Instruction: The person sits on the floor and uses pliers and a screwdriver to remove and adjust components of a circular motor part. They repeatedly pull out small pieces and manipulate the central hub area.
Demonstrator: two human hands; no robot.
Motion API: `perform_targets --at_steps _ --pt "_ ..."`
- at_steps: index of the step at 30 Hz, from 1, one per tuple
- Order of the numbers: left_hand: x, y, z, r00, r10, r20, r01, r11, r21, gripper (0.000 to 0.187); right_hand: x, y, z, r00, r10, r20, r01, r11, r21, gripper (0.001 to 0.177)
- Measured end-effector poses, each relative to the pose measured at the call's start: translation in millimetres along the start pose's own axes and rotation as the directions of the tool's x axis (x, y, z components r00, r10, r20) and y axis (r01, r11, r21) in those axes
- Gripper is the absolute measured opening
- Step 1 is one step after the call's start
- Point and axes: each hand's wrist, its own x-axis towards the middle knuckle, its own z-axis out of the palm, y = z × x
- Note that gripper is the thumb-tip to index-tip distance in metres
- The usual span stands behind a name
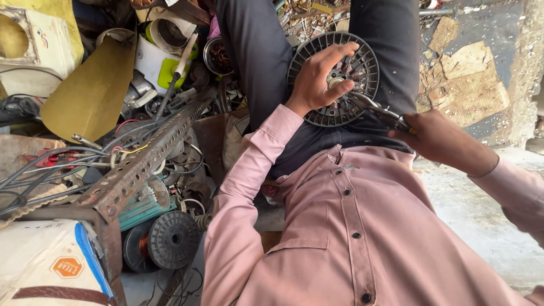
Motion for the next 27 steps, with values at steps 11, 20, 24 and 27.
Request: perform_targets --at_steps 11,20,24,27 --pt "7.5 6.6 0.6 0.998 -0.046 -0.031 0.046 0.999 -0.006 0.082 2.6 -22.3 -16.4 0.988 -0.1 -0.114 0.107 0.992 0.061 0.041" --pt "5.0 2.0 0.8 0.999 -0.012 -0.047 0.013 1.0 0.014 0.081 32.6 21.1 -9.7 0.993 -0.035 -0.116 0.039 0.999 0.031 0.038" --pt "3.6 12.0 -0.4 0.999 0.016 -0.033 -0.014 0.999 0.042 0.087 42.8 82.8 18.4 0.993 -0.032 -0.112 0.04 0.996 0.075 0.045" --pt "2.7 18.2 -1.1 0.999 0.034 -0.018 -0.032 0.995 0.095 0.095 55.3 126.3 29.7 0.989 0.003 0.151 -0.002 1.0 -0.007 0.049"
